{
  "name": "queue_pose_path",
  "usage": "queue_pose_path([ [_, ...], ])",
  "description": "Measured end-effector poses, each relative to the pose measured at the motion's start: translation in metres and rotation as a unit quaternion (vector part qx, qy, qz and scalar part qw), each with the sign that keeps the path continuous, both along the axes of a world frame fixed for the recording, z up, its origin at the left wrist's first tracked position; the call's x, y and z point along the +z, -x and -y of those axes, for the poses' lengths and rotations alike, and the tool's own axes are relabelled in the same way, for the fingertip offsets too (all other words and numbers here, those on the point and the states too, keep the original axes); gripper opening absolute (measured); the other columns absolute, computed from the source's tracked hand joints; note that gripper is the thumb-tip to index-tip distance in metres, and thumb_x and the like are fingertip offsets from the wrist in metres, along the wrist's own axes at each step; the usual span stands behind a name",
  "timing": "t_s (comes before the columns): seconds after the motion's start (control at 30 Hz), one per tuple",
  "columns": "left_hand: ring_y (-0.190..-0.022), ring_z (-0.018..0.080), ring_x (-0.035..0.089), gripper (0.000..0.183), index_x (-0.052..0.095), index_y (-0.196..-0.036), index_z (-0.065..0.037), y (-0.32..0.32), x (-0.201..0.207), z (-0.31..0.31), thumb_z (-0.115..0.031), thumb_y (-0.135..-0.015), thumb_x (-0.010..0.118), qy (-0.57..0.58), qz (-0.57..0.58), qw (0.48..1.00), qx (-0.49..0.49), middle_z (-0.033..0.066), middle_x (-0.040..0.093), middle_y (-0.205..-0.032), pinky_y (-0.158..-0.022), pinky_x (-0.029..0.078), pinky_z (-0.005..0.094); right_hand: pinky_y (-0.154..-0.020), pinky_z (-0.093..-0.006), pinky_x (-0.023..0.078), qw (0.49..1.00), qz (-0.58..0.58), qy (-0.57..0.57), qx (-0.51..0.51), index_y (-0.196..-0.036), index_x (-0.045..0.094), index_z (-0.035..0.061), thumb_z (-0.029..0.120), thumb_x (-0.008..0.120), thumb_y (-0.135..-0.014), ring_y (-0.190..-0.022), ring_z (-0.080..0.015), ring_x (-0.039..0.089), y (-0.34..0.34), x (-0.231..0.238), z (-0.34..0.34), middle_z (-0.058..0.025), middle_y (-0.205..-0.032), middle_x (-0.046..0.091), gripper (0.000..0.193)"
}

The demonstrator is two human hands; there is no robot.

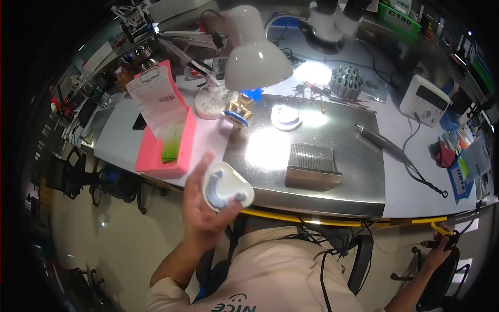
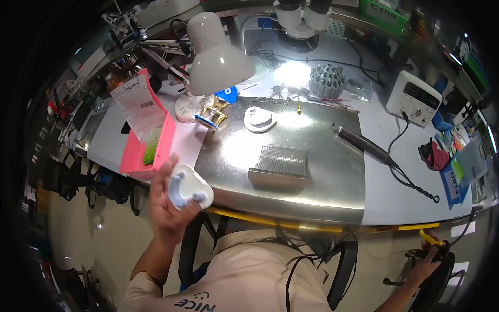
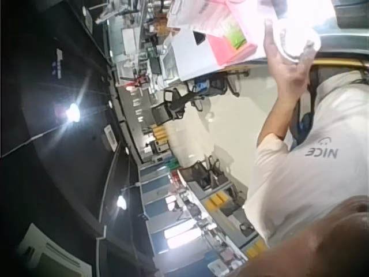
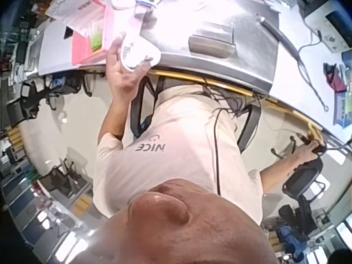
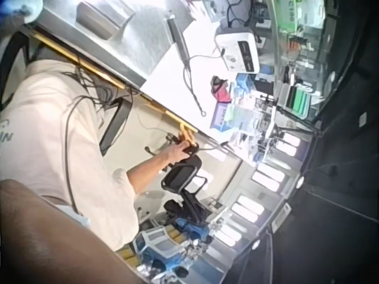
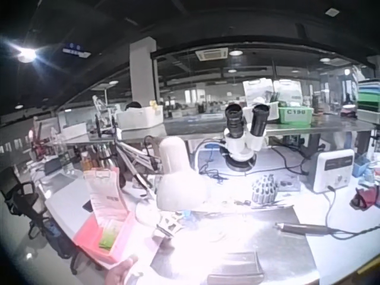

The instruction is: Adjusting and refining a dental bridge model using a rotary tool and hand instruments on a laboratory workbench.

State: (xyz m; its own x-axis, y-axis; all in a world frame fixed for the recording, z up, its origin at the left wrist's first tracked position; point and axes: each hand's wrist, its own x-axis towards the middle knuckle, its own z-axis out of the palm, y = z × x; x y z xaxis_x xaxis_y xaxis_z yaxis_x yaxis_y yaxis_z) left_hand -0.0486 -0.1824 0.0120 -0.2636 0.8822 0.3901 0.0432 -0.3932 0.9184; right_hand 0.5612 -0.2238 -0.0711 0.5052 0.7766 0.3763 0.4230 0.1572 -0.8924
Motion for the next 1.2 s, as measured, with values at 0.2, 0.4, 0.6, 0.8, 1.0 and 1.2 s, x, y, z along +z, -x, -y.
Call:
queue_pose_path([
  [0.2, -0.117, 0.0209, 0.055, 0.067, 0.043, -0.139, 0.002, 0.027, 0.015, -0.094, -0.001, -0.080, 0.076, 0.004, 0.003, 0.999, 0.048, 0.0147, 0.051, -0.133, -0.099, 0.048, 0.0336, -0.081, -0.0279, 0.047, 0.989, 0.071, -0.012, -0.128, -0.128, 0.061, 0.0059, 0.031, 0.054, -0.103, -0.104, -0.0137, 0.060, -0.075, -0.092, -0.026, -0.0064, -0.118, 0.064, 0.036],
  [0.4, -0.104, 0.0196, 0.061, 0.057, 0.052, -0.127, 0.006, 0.046, 0.000, -0.150, -0.007, -0.079, 0.079, -0.059, -0.150, 0.982, 0.094, 0.0113, 0.063, -0.114, -0.094, 0.048, 0.0324, -0.081, -0.0291, 0.049, 0.980, 0.041, 0.061, -0.185, -0.122, 0.062, 0.0010, 0.023, 0.061, -0.099, -0.096, -0.0149, 0.064, -0.090, -0.082, -0.033, -0.0099, -0.110, 0.067, 0.032],
  [0.6, -0.101, 0.0187, 0.062, 0.051, 0.058, -0.121, 0.004, 0.041, -0.006, -0.164, -0.009, -0.077, 0.081, -0.007, -0.204, 0.971, 0.124, 0.0101, 0.065, -0.110, -0.092, 0.048, 0.0315, -0.090, -0.0346, 0.047, 0.960, 0.071, 0.192, -0.192, -0.124, 0.062, -0.0033, 0.026, 0.067, -0.093, -0.100, -0.0206, 0.062, -0.075, -0.076, -0.037, -0.0111, -0.110, 0.068, 0.043],
  [0.8, -0.101, 0.0178, 0.060, 0.053, 0.055, -0.123, 0.006, 0.044, -0.010, -0.164, -0.009, -0.078, 0.080, 0.060, -0.135, 0.976, 0.157, 0.0099, 0.060, -0.113, -0.090, 0.049, 0.0314, -0.091, -0.0320, 0.048, 0.980, 0.079, 0.140, -0.115, -0.134, 0.051, -0.0025, 0.013, 0.063, -0.094, -0.111, -0.0199, 0.059, -0.036, -0.045, -0.034, -0.0141, -0.125, 0.059, 0.045],
  [1.0, -0.103, 0.0170, 0.059, 0.055, 0.053, -0.125, 0.007, 0.053, -0.029, -0.144, -0.008, -0.079, 0.078, 0.093, -0.071, 0.977, 0.179, 0.0110, 0.058, -0.113, -0.089, 0.050, 0.0308, -0.106, -0.0371, 0.040, 0.949, 0.264, 0.011, -0.174, -0.127, 0.057, -0.0040, 0.011, 0.047, -0.102, -0.119, -0.0244, 0.056, 0.008, 0.073, -0.023, -0.0157, -0.127, 0.060, 0.031],
  [1.2, -0.114, 0.0206, 0.056, 0.059, 0.052, -0.127, 0.006, 0.054, -0.036, -0.119, -0.005, -0.076, 0.079, 0.044, -0.266, 0.945, 0.188, 0.0136, 0.056, -0.124, -0.100, 0.045, 0.0349, -0.074, -0.0329, 0.048, 0.878, 0.353, -0.013, 0.323, -0.104, 0.063, -0.0018, 0.008, 0.067, -0.081, -0.084, -0.0228, 0.061, 0.206, 0.148, -0.173, -0.0136, -0.092, 0.065, 0.026],
])
